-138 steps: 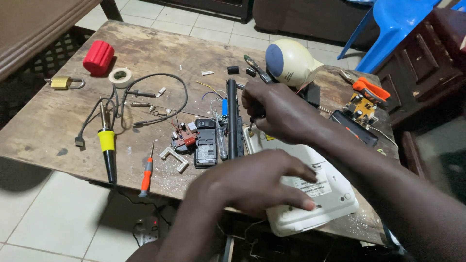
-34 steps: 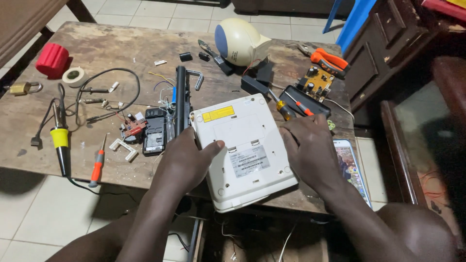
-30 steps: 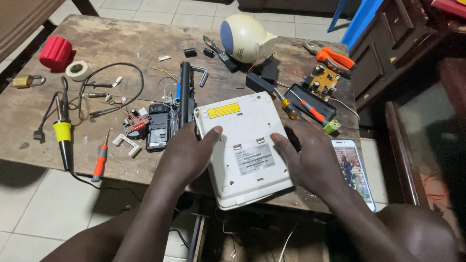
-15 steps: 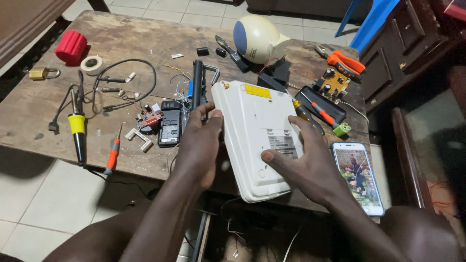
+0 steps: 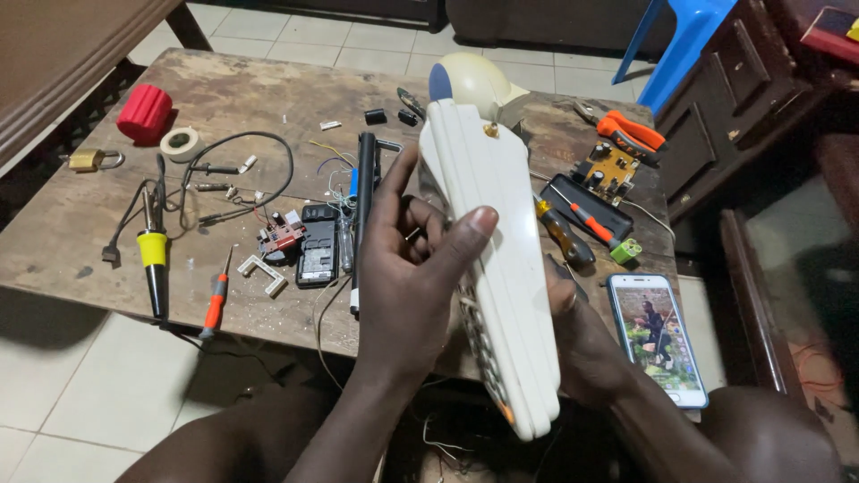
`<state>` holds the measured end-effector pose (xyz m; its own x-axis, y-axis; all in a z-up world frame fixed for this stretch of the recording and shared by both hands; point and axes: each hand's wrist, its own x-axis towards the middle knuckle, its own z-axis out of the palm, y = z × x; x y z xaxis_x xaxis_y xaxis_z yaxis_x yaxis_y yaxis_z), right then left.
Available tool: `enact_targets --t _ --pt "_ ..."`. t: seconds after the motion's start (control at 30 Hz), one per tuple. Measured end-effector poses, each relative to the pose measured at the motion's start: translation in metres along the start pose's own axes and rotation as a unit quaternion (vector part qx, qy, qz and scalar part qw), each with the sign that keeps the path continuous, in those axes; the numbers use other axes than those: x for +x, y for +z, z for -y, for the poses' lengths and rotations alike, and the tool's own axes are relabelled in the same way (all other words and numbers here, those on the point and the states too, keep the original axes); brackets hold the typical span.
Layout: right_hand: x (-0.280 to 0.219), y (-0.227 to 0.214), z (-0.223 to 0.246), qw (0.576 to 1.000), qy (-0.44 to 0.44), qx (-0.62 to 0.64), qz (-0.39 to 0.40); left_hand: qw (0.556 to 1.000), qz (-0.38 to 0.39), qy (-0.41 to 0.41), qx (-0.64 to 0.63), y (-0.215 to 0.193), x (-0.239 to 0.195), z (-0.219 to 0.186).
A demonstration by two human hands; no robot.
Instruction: The person uses a screwdriver to remove screws from the back of a white calculator, then opens the casing to reveal internal components. They handle a small black cylindrical object and later use pliers to adjust parts inside the device.
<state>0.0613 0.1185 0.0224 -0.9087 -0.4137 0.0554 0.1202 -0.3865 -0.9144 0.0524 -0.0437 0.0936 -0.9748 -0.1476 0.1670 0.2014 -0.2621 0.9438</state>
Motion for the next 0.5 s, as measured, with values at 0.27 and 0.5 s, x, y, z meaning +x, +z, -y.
enact_targets --t 0.27,0.5 --pt "0.005 -0.008 -0.002 0.975 0.02 0.221 -0.005 0.991 0.016 -0.04 0.124 0.013 0.002 -0.01" --pt "0.015 -0.035 -0.004 0.944 0.025 0.329 -0.025 0.953 0.119 0.006 0.28 0.011 0.037 0.009"
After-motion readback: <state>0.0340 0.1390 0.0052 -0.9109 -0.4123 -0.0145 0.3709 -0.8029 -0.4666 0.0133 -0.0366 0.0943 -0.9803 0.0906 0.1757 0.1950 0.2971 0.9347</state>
